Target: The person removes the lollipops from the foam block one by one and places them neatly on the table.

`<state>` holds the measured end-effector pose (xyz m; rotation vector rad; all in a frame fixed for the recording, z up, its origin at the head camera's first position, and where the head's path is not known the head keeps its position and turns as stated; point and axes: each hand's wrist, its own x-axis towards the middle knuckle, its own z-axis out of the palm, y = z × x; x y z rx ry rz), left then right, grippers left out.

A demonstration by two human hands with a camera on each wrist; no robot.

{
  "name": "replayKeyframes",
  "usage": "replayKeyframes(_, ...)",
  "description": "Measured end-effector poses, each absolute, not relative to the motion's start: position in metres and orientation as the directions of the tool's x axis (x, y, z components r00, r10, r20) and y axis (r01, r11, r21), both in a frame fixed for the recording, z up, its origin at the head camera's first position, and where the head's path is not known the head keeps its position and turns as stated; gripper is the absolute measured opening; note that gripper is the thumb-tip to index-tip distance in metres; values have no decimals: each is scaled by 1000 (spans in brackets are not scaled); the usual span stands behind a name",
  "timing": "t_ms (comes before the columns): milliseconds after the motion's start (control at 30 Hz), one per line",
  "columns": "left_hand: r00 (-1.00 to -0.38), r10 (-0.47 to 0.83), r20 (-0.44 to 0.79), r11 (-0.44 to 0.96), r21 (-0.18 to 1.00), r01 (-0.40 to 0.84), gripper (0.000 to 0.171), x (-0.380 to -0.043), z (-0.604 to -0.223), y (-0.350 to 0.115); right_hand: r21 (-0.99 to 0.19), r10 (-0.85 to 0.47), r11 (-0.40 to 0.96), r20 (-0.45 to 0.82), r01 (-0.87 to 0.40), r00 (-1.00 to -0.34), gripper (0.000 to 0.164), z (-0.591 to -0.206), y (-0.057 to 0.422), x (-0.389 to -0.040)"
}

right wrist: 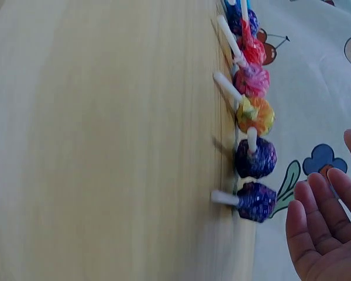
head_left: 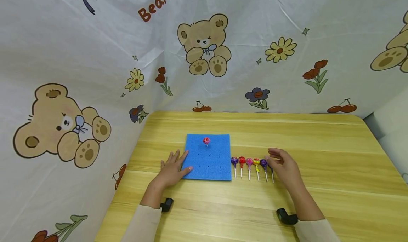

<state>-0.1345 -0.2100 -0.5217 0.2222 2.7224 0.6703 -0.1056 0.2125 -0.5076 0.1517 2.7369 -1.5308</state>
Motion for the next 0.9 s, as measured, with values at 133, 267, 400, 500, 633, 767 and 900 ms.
replayKeyframes(133, -935, 227, -274, 878, 473, 74, 74, -134, -523, -210, -847, 57, 526, -61, 82, -997, 54, -507, 202, -108)
replayKeyframes(267, -935, 227, -272, 877, 475, 75, 74, -134, -523, -210, -847, 35, 528, -53, 64, -998, 52, -509, 192, -111)
replayKeyframes(400, -935, 229, -271, 876, 476, 77, 74, -134, -522, -210, -855, 15, 516, -47, 48, -999, 51, -510, 181, -115)
replayKeyframes(500, -935, 231, -269, 875, 477, 79, 74, -133, -521, -209, -863, 1, 504, -41, 36, -999, 47, -510, 172, -119)
replayKeyframes(633, -936, 231, -265, 878, 472, 83, 74, -133, -521, -209, -872, -21, 490, -26, 12, -999, 44, -509, 159, -124)
replayKeyframes(767, -936, 232, -263, 879, 469, 86, 74, -133, -521, -209, -881, -50, 472, -6, -18, -999, 42, -509, 148, -130)
replayKeyframes(900, -936, 231, -267, 878, 471, 83, 74, -134, -520, -210, -884, -83, 465, 17, -54, -996, 41, -508, 137, -135)
